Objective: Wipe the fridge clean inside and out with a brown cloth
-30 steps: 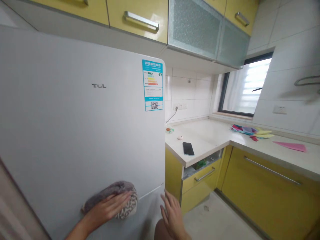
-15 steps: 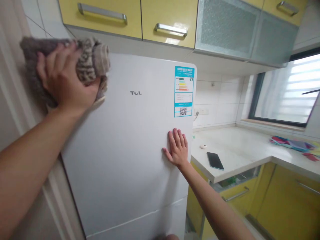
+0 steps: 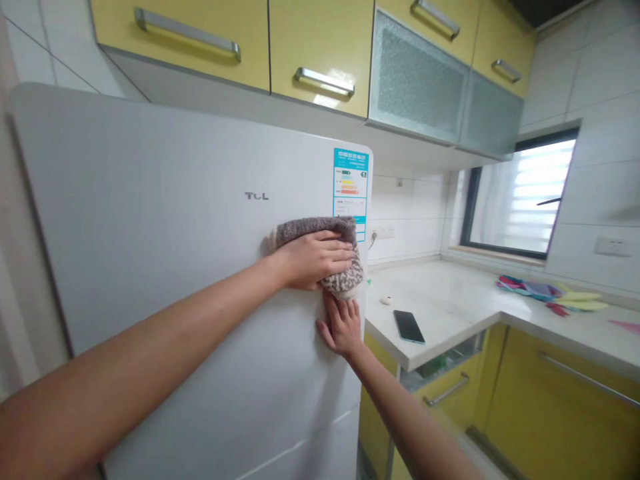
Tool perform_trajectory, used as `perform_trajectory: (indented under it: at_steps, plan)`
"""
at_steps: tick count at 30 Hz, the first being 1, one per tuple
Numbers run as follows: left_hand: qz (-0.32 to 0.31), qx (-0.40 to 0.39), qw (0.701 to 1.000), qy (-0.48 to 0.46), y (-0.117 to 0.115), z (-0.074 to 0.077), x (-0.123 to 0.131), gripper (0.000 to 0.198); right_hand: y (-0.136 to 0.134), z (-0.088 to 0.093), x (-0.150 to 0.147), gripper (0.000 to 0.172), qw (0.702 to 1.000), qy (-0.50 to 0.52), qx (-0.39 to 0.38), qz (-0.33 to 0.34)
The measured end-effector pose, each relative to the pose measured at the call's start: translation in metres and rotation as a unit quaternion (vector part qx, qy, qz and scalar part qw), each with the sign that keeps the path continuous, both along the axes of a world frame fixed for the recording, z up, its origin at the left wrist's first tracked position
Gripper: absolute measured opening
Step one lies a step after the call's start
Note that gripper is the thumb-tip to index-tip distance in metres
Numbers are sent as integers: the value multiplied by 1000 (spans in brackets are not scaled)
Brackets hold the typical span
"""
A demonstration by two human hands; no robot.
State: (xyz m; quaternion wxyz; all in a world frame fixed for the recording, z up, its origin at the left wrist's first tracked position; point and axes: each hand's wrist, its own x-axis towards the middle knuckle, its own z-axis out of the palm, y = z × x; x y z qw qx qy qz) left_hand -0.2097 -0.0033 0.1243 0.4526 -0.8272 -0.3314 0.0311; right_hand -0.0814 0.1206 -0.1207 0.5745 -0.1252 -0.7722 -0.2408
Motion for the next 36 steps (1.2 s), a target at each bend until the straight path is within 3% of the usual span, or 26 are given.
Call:
perform_trajectory:
  at_steps: [1,3,6,9,11,13,16,21,26,30,33,35,36]
  plan:
    - [-2,-15,1000,13,2,6,-1,69,0,-5,1,84,1000,2,4,0]
    - [10,-7,1000,6,3,33,-3,66,-3,-10,0,82,1000,7,4,3]
    - [35,103,991,-83,3,97,0,54,-8,-9,-3,80,1000,17,1,10]
    - [91,233,945,-210,13,152,14,55,-12,-7,-7,78,999,34,4,13]
    - [119,263,926,-245,30,167,29,53,-13,-7,-9,78,999,40,4,14]
    - [104,256,933,-230,53,164,47,52,-14,-9,-9,79,999,39,3,13]
    - [62,214,959,-174,88,130,76,48,-13,-12,-7,80,999,36,3,6]
    - [24,36,998,-55,118,34,100,16,-5,-18,-9,81,1000,27,6,2]
    - [-28,-42,997,-50,100,-50,86,14,4,-35,-3,74,1000,11,-2,19]
    - [-55,-70,994,-71,80,-113,69,22,-28,-82,40,64,985,-158,6,65]
    - [-67,-93,989,-89,70,-175,62,23,-67,-126,76,54,944,-303,16,127]
    - [-69,-109,986,-107,64,-223,61,23,-86,-139,93,45,937,-317,18,147]
    - [-68,-117,984,-119,58,-248,61,23,-90,-136,99,41,942,-298,28,149]
